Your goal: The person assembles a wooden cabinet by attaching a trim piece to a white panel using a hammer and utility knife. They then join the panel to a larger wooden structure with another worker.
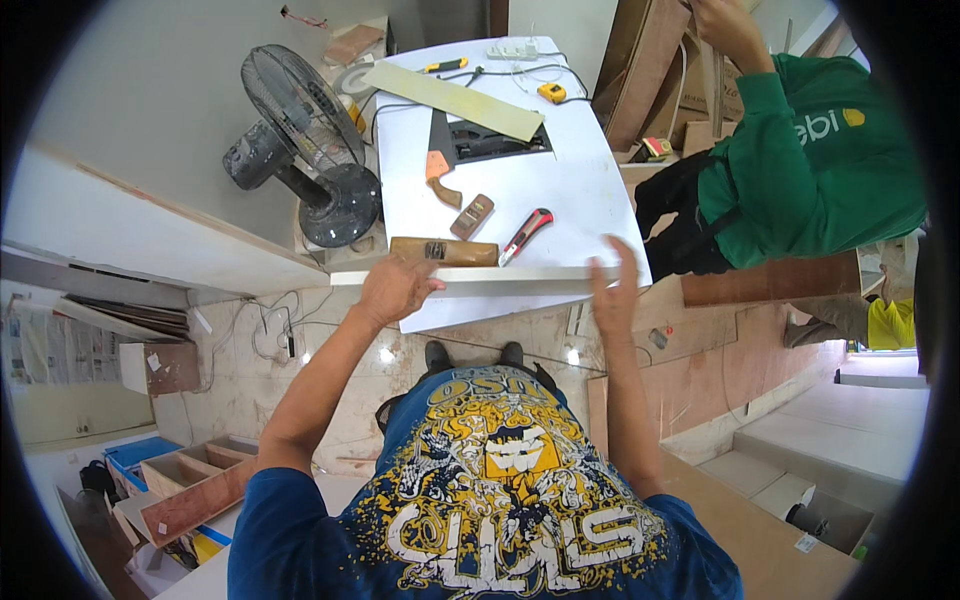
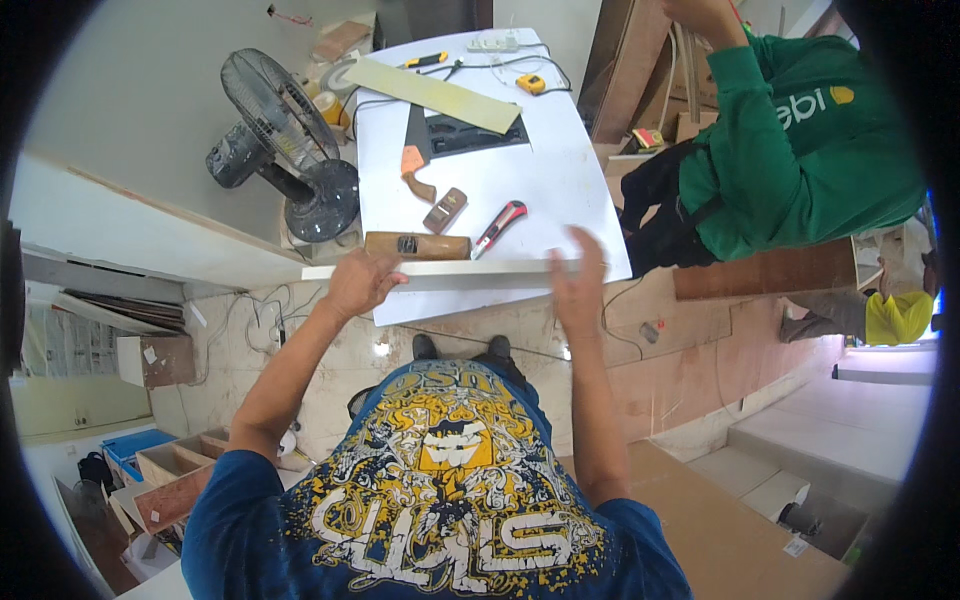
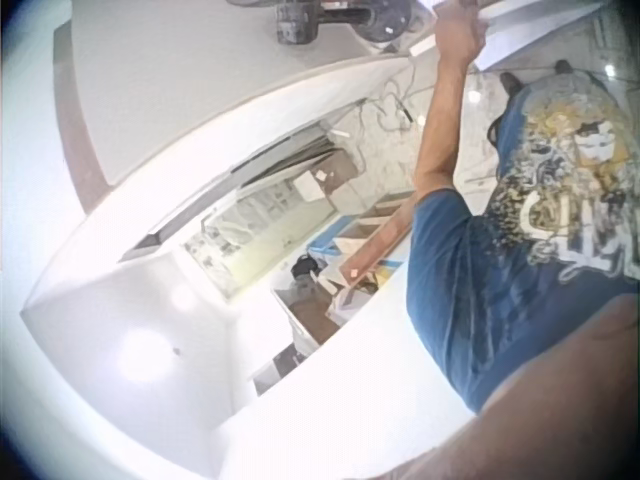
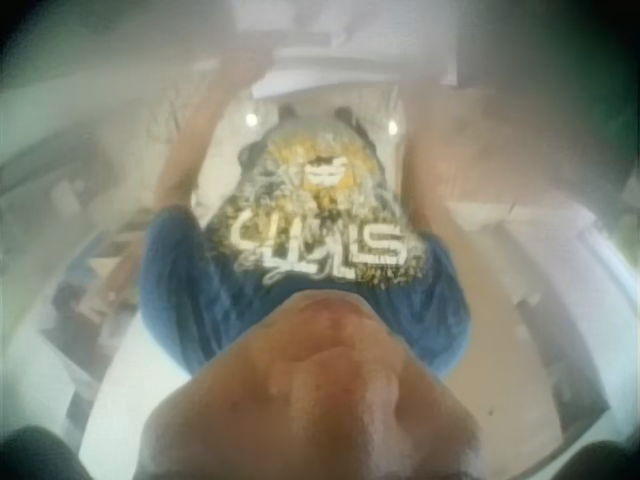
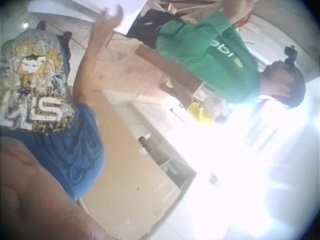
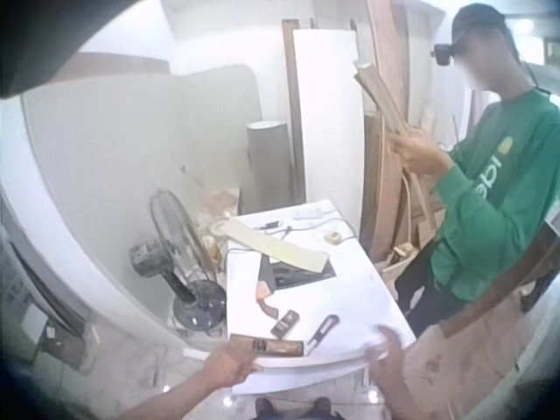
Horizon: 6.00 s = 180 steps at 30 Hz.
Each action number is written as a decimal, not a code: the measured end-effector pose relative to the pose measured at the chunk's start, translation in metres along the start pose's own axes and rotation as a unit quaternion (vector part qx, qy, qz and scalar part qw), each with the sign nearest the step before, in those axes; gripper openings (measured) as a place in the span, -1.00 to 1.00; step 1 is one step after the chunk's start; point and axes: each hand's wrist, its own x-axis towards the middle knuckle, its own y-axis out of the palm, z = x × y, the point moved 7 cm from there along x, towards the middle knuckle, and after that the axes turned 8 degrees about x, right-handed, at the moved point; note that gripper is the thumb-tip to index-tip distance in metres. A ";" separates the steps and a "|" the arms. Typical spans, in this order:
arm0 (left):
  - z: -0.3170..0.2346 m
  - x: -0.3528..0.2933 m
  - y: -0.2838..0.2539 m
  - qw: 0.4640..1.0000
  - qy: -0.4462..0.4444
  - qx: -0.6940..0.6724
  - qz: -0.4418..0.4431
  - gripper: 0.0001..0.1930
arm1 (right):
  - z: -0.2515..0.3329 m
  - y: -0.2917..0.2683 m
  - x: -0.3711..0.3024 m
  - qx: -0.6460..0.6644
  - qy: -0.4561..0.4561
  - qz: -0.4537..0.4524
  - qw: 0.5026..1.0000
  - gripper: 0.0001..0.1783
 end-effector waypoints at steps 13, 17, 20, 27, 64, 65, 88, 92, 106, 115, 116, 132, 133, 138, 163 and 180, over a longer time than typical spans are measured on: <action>0.001 -0.010 0.045 0.976 -0.164 -0.140 -0.009 -0.53 | 0.033 0.151 -0.031 -0.135 -0.047 0.309 0.940 -0.68; -0.049 0.038 0.048 0.972 -0.215 -0.074 -0.057 -0.46 | 0.039 0.157 -0.025 -0.192 -0.026 0.292 0.936 -0.69; -0.079 0.065 0.048 0.966 -0.215 -0.103 -0.101 -0.38 | 0.035 0.157 -0.027 -0.194 -0.020 0.263 0.945 -0.65; -0.077 0.055 0.053 0.966 -0.238 -0.072 -0.075 -0.20 | 0.029 0.154 -0.030 -0.173 -0.010 0.275 0.946 -0.56; 0.126 0.068 0.079 0.966 -0.002 -0.095 0.240 -0.33 | 0.034 0.142 -0.045 -0.150 -0.079 0.396 0.902 -0.39; 0.128 0.068 0.058 0.961 -0.013 -0.113 0.250 -0.32 | 0.038 0.139 -0.040 -0.131 -0.079 0.374 0.915 -0.30; -0.070 -0.030 0.061 0.758 -0.186 -0.602 0.168 -0.05 | -0.007 0.141 -0.004 0.319 0.235 0.263 0.880 -0.36; -0.095 -0.015 0.041 0.887 -0.260 -0.371 0.091 0.07 | -0.006 0.142 0.008 0.307 0.228 0.297 0.875 -0.39; -0.178 0.010 0.042 0.907 -0.407 -0.110 0.018 -0.17 | -0.032 0.111 0.021 0.146 0.008 0.466 0.873 -0.22; -0.120 -0.038 0.050 0.861 -0.507 -0.043 -0.013 -0.25 | -0.039 0.105 -0.004 -0.108 -0.122 0.522 0.837 -0.44; -0.100 -0.050 0.045 0.846 -0.533 -0.023 -0.016 -0.23 | -0.038 0.104 -0.004 -0.108 -0.119 0.512 0.844 -0.50; -0.146 -0.033 0.056 0.874 -0.479 -0.082 -0.001 -0.25 | -0.032 0.100 -0.023 -0.135 -0.120 0.483 0.857 -0.61; -0.122 -0.052 0.051 0.859 -0.507 -0.064 -0.009 -0.25 | -0.032 0.098 -0.024 -0.135 -0.119 0.479 0.859 -0.60; 0.002 -0.159 0.015 0.794 -0.601 0.056 -0.073 -0.25 | -0.021 0.097 -0.025 -0.135 -0.119 0.487 0.855 -0.59; -0.181 0.000 0.053 0.875 -0.478 -0.052 0.055 -0.21 | -0.025 0.098 -0.029 -0.136 -0.137 0.467 0.863 -0.65; -0.143 -0.015 0.056 0.861 -0.509 0.008 0.020 -0.19 | -0.133 0.021 -0.010 0.057 0.033 0.412 0.909 -0.61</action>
